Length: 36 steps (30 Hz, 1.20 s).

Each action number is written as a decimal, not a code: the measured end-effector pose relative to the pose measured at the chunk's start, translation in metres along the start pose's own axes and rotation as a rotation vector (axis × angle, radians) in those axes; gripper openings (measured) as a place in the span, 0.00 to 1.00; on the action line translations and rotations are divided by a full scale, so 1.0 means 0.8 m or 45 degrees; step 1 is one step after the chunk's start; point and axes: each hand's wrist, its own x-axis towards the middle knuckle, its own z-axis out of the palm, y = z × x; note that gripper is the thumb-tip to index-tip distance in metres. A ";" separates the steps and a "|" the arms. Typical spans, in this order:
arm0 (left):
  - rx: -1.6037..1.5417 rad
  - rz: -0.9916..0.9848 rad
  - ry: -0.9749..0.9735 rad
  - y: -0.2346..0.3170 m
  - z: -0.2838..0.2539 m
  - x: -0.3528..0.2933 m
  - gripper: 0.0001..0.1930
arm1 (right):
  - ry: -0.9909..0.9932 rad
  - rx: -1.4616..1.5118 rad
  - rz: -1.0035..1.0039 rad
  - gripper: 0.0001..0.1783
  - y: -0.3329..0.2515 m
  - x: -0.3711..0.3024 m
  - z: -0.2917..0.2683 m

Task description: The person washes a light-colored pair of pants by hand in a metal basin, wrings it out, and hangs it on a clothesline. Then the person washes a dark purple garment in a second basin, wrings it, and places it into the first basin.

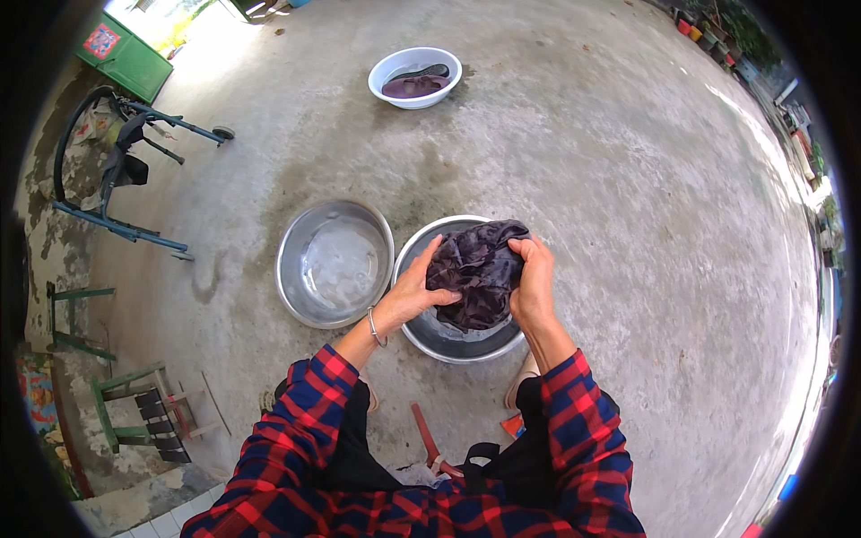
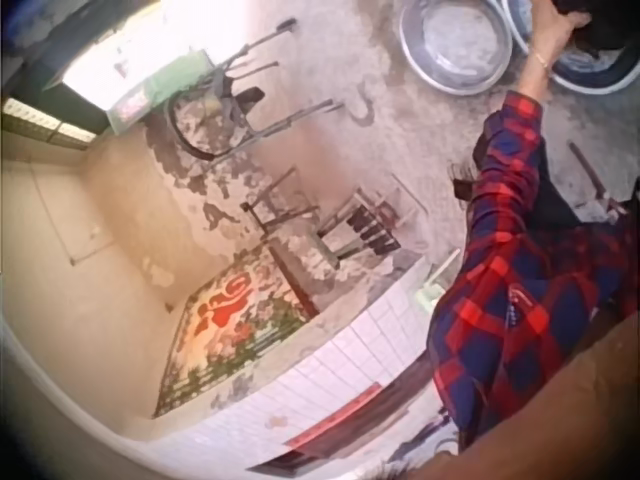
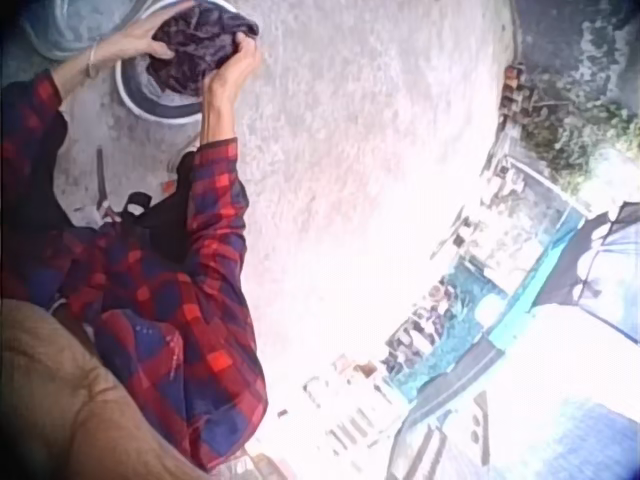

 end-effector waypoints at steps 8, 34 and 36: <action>0.137 -0.121 -0.040 0.047 -0.015 -0.014 0.36 | 0.016 -0.042 0.035 0.08 0.007 0.001 -0.002; -1.525 -0.201 -0.126 0.061 -0.031 -0.006 0.24 | -0.305 -0.789 0.122 0.38 -0.003 -0.016 0.001; -1.544 -0.146 -0.168 0.054 -0.030 -0.004 0.27 | -0.441 -0.946 0.155 0.38 -0.006 -0.007 -0.007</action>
